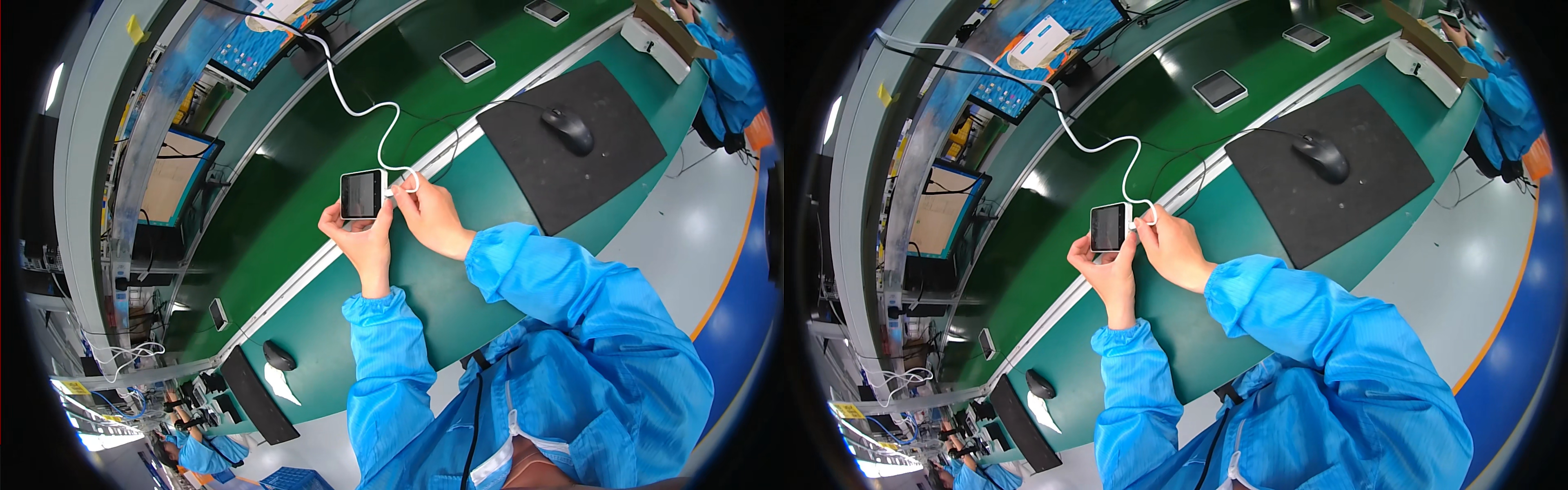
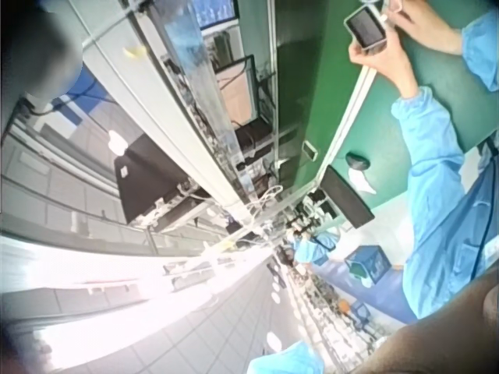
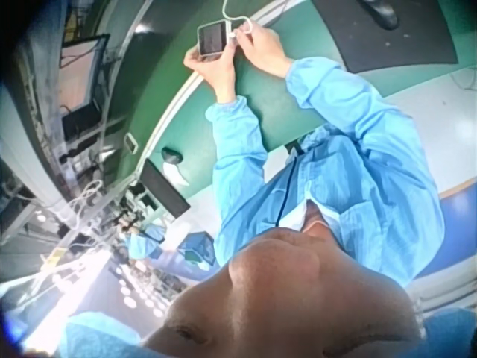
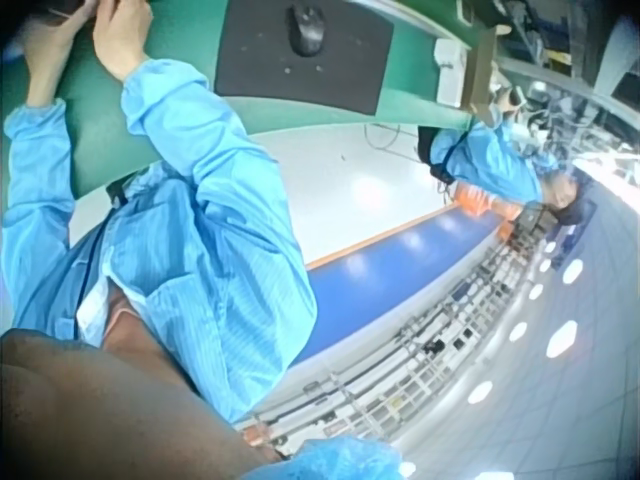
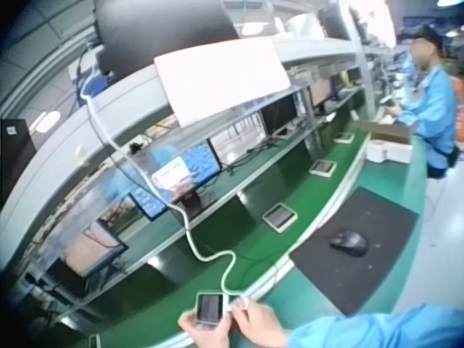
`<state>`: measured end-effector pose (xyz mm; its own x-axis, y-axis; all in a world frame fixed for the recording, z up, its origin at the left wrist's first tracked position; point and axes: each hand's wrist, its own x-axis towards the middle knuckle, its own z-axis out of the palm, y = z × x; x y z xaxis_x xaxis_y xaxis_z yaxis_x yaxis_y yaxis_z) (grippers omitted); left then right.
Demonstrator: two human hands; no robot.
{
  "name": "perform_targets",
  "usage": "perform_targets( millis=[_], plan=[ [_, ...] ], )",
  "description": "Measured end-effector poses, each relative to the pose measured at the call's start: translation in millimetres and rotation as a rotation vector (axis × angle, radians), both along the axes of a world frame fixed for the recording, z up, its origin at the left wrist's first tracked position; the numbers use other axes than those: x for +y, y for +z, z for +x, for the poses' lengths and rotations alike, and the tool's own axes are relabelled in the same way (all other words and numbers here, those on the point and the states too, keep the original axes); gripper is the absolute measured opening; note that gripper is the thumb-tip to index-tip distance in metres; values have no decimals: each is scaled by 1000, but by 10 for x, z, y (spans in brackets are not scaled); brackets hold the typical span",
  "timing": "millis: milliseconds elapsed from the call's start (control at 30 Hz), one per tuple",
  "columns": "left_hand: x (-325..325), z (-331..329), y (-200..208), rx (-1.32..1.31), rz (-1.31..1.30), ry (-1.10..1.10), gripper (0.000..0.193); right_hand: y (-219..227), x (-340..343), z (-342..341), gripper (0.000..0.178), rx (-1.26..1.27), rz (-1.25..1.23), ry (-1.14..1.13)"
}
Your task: The person assembles small electronic components and connects white cables by hand at a factory workstation.
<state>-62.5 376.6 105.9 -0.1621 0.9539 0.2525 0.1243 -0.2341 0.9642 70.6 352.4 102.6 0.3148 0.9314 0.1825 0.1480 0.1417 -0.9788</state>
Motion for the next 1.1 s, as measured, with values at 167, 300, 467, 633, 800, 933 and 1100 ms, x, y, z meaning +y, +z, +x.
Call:
perform_targets(
  millis=[167, 300, 467, 633, 800, 933, 1100],
  plan=[
    [-40, 35, 11, -16, 11, 9, 80, 4, -21, 45, 19, 0, 12, 50],
    [-57, 24, -7, 7, 9, 1, 79, -1, -14, 56, 18, -29, 21, 40],
    [-9, -39, -127, 54, -20, -9, 80, -47, 54, -3, 19, -50, 20, -22],
    [-9, -4, -134, -46, 12, 3, 76, -148, 92, -54, 20, -86, 36, -74],
    [-29, -15, -169, -25, 44, 25, 78, -123, 56, -72, 21, -39, 32, -66],
    [-23, -50, -178, 18, 64, 17, 78, -129, 39, -102, 21, -77, 29, -72],
    [-91, 40, 41, 5, 11, 51, 73, -40, 23, 37, 33, -9, -84, 66]
  ],
)
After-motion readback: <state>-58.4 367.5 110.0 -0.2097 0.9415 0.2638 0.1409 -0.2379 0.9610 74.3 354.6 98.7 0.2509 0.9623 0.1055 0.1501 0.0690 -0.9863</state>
